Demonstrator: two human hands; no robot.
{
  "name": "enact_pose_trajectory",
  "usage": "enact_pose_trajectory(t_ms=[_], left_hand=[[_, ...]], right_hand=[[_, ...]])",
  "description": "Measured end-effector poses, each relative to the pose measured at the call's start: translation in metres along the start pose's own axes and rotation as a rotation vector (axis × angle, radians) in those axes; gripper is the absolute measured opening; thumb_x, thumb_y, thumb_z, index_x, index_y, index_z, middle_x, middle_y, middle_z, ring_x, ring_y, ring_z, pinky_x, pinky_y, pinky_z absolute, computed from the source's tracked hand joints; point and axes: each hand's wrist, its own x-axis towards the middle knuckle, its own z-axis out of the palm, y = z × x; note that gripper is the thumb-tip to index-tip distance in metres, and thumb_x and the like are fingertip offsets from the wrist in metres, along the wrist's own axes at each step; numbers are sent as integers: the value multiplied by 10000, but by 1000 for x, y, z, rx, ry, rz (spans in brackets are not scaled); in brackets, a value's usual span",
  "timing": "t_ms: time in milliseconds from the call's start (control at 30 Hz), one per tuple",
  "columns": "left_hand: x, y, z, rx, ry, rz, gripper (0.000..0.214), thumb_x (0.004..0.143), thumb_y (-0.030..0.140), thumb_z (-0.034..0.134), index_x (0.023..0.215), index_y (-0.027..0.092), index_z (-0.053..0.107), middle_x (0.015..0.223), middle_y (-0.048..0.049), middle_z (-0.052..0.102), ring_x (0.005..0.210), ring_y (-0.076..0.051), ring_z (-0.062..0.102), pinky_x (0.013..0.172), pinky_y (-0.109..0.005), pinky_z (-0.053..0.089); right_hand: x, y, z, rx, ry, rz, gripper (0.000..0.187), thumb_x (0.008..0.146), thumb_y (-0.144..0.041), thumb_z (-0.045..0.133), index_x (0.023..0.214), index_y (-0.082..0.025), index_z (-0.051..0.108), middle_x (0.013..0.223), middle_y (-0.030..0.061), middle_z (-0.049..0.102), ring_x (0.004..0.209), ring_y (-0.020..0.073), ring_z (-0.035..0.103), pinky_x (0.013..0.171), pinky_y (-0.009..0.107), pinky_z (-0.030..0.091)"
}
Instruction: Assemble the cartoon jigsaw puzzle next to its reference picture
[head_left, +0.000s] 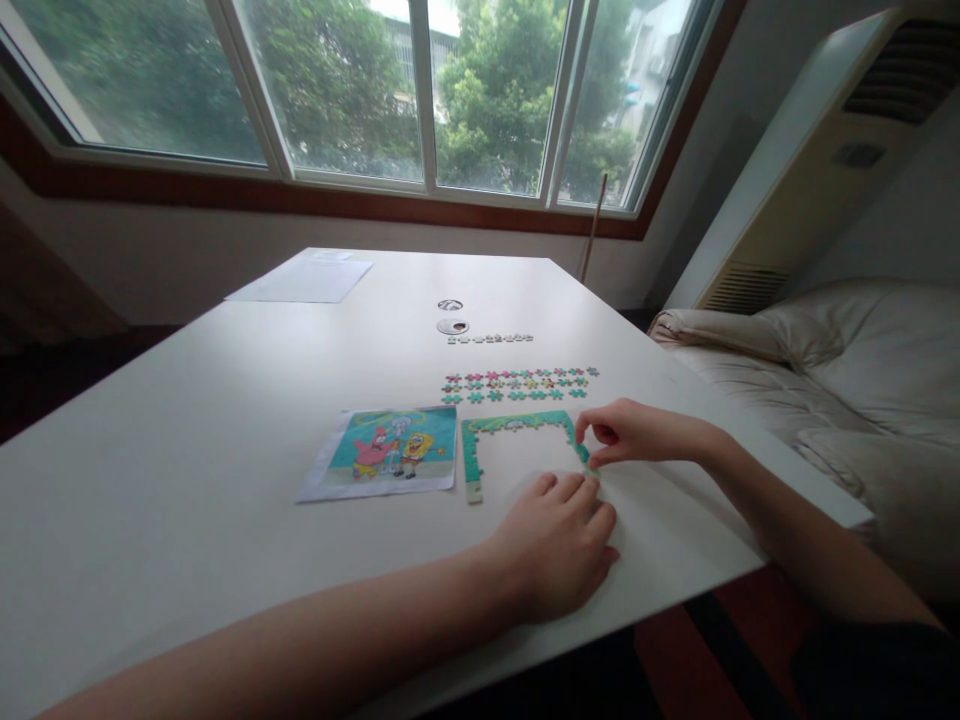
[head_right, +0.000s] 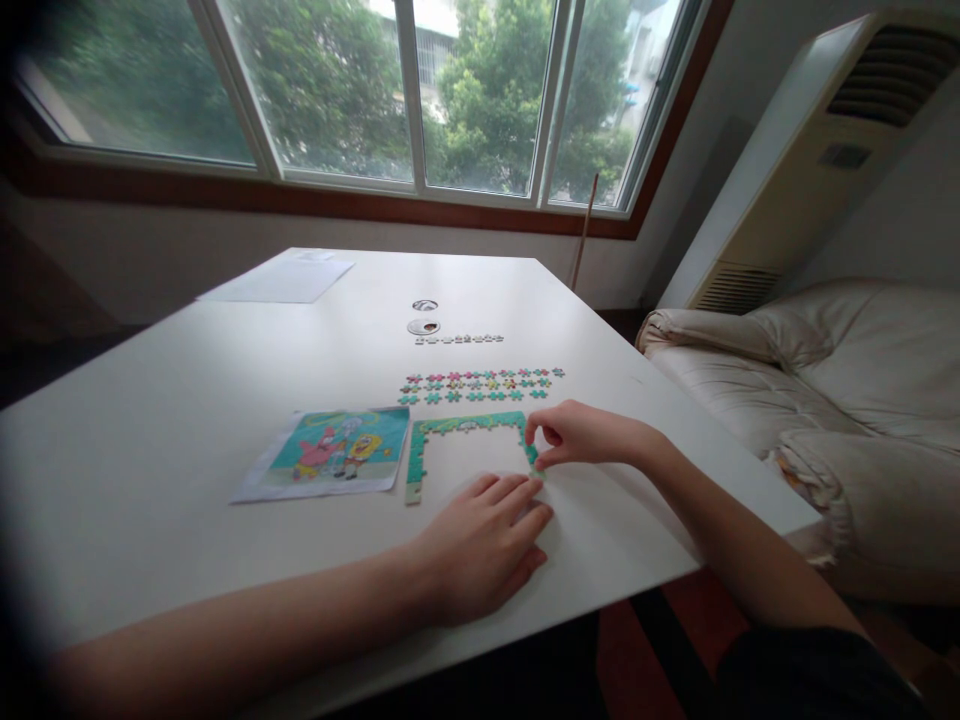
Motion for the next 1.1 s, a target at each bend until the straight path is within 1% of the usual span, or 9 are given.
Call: enact_pose_trajectory(t_ms=[267, 400, 567, 700, 767, 833, 933, 1000, 1100], left_hand=[[-1, 0, -1, 7, -12, 0, 281, 884, 353, 454, 1062, 146, 517, 1147, -115, 545, 1103, -258, 472, 894, -394, 387], [-1, 0, 0, 12, -11, 1, 281, 882, 358, 453, 1061, 149, 515, 1144, -111, 549, 1105, -258, 468, 893, -391, 386], [0, 1, 1, 52, -15, 7, 275, 881, 364, 461, 1035, 144, 523, 1126, -115, 560, 1080, -260, 482, 886, -397, 379], [-3, 2, -9, 84, -18, 66, 275, 870, 370, 489, 1016, 141, 533, 1123, -115, 564, 1074, -264, 486, 901, -412, 366], [-7, -2, -18, 95, -26, 77, 262, 854, 359, 520, 999, 142, 540, 1095, -109, 578, 1060, -268, 493, 911, -423, 360], [-14, -12, -29, 98, -34, 40, 225, 851, 336, 529, 978, 151, 549, 1055, -95, 596, 1053, -269, 499, 918, -430, 357], [-31, -38, -44, 82, -31, -64, 216, 867, 290, 503, 1042, 170, 543, 1074, -84, 600, 1097, -257, 484, 939, -428, 347], [-46, -60, -50, 69, -27, -143, 260, 883, 292, 473, 1119, 193, 519, 1128, -68, 590, 1109, -239, 488, 938, -413, 359], [-69, -88, -52, 79, -22, -266, 381, 877, 390, 472, 1214, 212, 484, 1246, -73, 537, 1185, -253, 439, 973, -425, 345]], right_hand=[[-4, -1, -1, -20, 22, -9, 250, 762, -366, 611, 927, -189, 674, 632, -10, 584, 555, 98, 507, 536, 194, 351], [-10, -5, -2, -37, -46, -22, 275, 808, -354, 559, 1019, -224, 677, 722, 25, 681, 613, 133, 586, 570, 212, 379], [-13, -9, -3, -80, -51, -31, 259, 830, -342, 530, 991, -216, 688, 803, 53, 706, 663, 161, 613, 591, 229, 392], [-11, -7, -7, -67, -17, -34, 270, 828, -345, 533, 1020, -212, 671, 774, 40, 683, 638, 144, 593, 593, 231, 406], [-10, -2, -8, -54, 49, -57, 291, 823, -361, 542, 1039, -201, 655, 867, 54, 672, 718, 154, 599, 656, 246, 432], [-8, 3, -9, -45, 114, -84, 387, 794, -413, 577, 1104, -183, 617, 1037, 89, 637, 898, 192, 589, 791, 288, 440], [-6, 11, -4, -37, 110, -104, 660, 718, -515, 628, 1267, -175, 496, 1278, 127, 506, 1167, 259, 458, 982, 371, 352], [-4, 13, -1, -37, 67, -92, 803, 688, -558, 634, 1352, -174, 395, 1376, 137, 407, 1255, 284, 365, 1040, 402, 287], [-1, 10, 3, -45, 12, -77, 870, 687, -576, 625, 1391, -162, 326, 1420, 145, 344, 1293, 296, 309, 1067, 417, 242]])
